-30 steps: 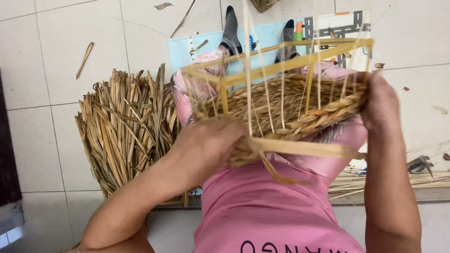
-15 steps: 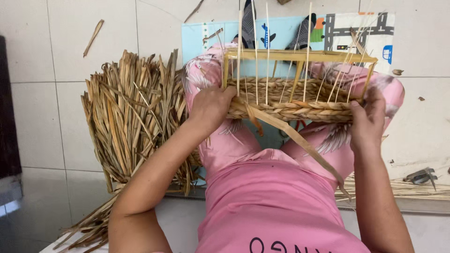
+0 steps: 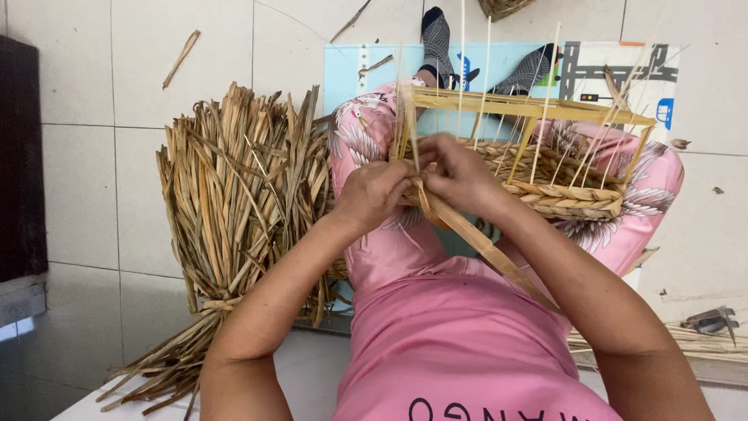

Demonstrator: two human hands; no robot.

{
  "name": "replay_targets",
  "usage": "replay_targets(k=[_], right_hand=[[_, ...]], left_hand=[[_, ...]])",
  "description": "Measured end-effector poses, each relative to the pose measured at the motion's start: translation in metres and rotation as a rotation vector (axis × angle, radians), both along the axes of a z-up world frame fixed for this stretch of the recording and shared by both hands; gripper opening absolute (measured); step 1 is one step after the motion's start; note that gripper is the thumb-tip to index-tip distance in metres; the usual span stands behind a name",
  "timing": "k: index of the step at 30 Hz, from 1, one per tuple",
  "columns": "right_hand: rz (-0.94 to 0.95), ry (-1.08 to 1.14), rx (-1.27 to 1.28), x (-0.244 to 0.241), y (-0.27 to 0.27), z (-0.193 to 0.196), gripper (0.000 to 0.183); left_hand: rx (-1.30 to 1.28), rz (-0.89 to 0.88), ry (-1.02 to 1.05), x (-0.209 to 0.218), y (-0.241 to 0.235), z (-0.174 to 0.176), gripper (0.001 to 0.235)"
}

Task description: The person sits on the floor weaving a basket using dried palm leaves. They interlace the leaves through a yellow wire frame, pulling the material tight to form the basket's body.

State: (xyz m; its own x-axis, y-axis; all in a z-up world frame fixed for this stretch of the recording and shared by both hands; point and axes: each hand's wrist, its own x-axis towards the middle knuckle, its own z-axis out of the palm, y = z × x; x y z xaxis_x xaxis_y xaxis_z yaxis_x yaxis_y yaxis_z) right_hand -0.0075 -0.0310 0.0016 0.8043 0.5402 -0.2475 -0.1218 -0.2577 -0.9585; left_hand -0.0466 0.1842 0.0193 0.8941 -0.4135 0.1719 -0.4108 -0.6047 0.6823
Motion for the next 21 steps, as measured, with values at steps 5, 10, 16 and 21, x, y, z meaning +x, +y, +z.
replay_targets(k=[5,10,16,21], right_hand=[[0.040,-0.151,-0.156,-0.010,-0.008,0.012,0.024],[0.235,-0.594,-0.243,-0.022,-0.020,0.038,0.035],[-0.691,-0.316,0.416,-0.025,-0.103,0.047,0.066],[-0.248,-0.729,-0.498,-0.034,-0.089,0.025,0.040]], left_hand=[[-0.070,0.091,0.338,0.016,0.001,-0.003,0.010],[0.083,0.046,0.322,0.024,-0.004,-0.002,0.017],[0.350,-0.069,0.077,0.027,-0.017,-0.011,0.014],[0.216,-0.033,-0.048,0.017,-0.020,-0.005,0.020]])
